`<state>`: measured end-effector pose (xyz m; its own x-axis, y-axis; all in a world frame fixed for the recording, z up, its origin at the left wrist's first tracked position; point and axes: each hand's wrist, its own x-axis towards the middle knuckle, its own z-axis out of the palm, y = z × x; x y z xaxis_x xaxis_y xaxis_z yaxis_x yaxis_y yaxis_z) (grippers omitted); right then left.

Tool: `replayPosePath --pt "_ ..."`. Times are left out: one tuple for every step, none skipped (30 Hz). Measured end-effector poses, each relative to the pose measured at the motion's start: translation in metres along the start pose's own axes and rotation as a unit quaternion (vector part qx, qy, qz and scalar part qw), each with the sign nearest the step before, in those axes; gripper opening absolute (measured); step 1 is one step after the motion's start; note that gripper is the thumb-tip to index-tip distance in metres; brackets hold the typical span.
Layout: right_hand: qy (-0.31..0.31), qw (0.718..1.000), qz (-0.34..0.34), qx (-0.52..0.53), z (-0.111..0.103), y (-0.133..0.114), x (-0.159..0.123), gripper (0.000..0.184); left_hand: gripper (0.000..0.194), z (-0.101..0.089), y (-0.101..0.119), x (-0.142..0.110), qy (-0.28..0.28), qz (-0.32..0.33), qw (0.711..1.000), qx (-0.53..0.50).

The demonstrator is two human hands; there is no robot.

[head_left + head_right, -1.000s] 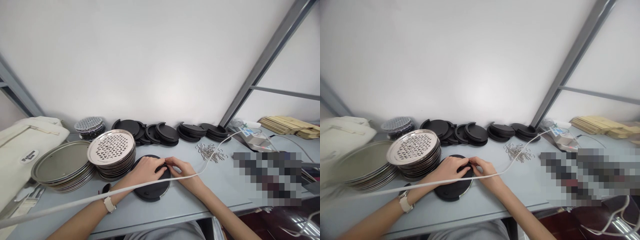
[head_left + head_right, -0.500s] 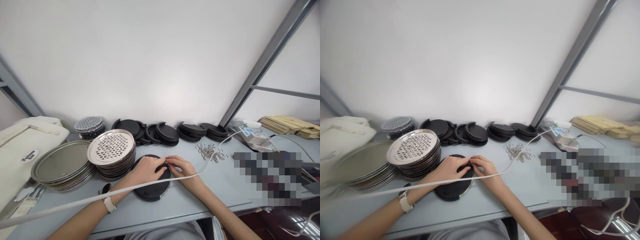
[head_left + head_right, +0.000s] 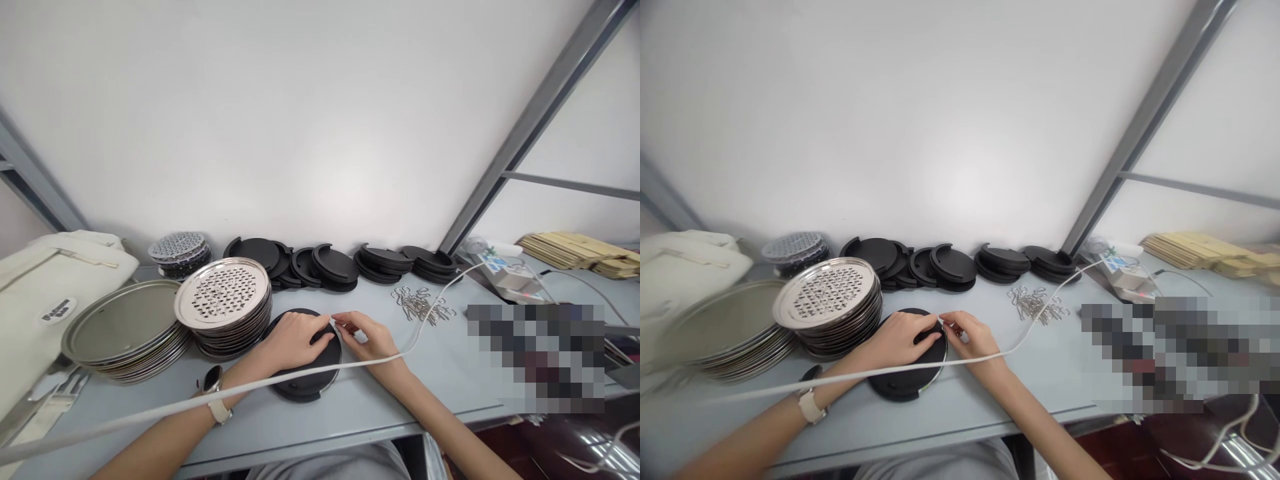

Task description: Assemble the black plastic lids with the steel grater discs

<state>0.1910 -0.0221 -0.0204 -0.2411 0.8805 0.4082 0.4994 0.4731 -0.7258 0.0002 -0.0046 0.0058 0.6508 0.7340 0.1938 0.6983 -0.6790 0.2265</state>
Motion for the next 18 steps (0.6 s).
replayPosePath --pt "0.004 1.000 0.004 -0.003 0.000 0.000 0.000 0.017 0.016 0.000 0.000 0.000 0.000 0.000 1.000 0.001" --pt "0.009 1.000 0.008 -0.006 0.000 0.001 0.000 0.017 0.016 0.000 0.000 0.000 0.001 0.000 1.000 0.002" --pt "0.013 1.000 0.013 -0.005 0.000 0.002 0.001 0.017 0.017 0.001 0.000 0.000 0.001 0.000 1.000 0.003" --pt "0.016 1.000 0.019 0.001 0.001 0.004 0.002 0.017 0.017 0.001 0.000 0.000 0.001 0.000 1.000 0.005" --pt "0.018 0.999 0.028 0.015 0.001 0.005 0.003 0.018 0.018 0.002 0.000 0.000 0.001 0.000 1.000 0.006" --pt "0.017 0.998 0.040 0.038 0.001 0.007 0.005 0.019 0.019 0.002 -0.001 0.000 0.000 -0.001 1.000 0.008" --pt "0.014 0.996 0.055 0.068 0.002 0.010 0.008 0.021 0.019 0.003 -0.001 0.000 -0.002 -0.001 1.000 0.009" --pt "0.006 0.992 0.074 0.104 0.003 0.012 0.012 0.023 0.019 0.003 -0.002 0.000 -0.003 -0.001 1.000 0.011" --pt "-0.004 0.985 0.095 0.142 0.004 0.014 0.016 0.026 0.019 0.004 -0.002 0.001 -0.004 -0.002 1.000 0.012" --pt "-0.017 0.978 0.114 0.175 0.006 0.016 0.020 0.028 0.018 0.004 -0.003 0.001 -0.006 -0.002 1.000 0.013" --pt "-0.029 0.971 0.128 0.197 0.007 0.017 0.024 0.030 0.017 0.005 -0.003 0.001 -0.007 -0.003 1.000 0.014" --pt "-0.035 0.968 0.138 0.206 0.009 0.017 0.027 0.031 0.015 0.005 -0.003 0.001 -0.008 -0.004 1.000 0.015" --pt "-0.034 0.969 0.138 0.203 0.011 0.017 0.030 0.031 0.013 0.005 -0.003 0.001 -0.009 -0.006 1.000 0.016" --pt "-0.026 0.973 0.131 0.190 0.012 0.016 0.031 0.030 0.012 0.005 -0.003 0.001 -0.009 -0.007 1.000 0.017" --pt "-0.018 0.978 0.120 0.171 0.013 0.014 0.032 0.030 0.011 0.005 -0.003 0.001 -0.009 -0.007 1.000 0.018" --pt "-0.010 0.983 0.107 0.148 0.014 0.013 0.031 0.030 0.011 0.004 -0.002 0.001 -0.009 -0.008 1.000 0.019" --pt "-0.007 0.987 0.097 0.128 0.014 0.011 0.030 0.030 0.012 0.004 -0.002 0.000 -0.009 -0.008 1.000 0.020" --pt "-0.007 0.989 0.091 0.114 0.014 0.011 0.028 0.030 0.012 0.004 -0.001 0.000 -0.008 -0.009 1.000 0.020"
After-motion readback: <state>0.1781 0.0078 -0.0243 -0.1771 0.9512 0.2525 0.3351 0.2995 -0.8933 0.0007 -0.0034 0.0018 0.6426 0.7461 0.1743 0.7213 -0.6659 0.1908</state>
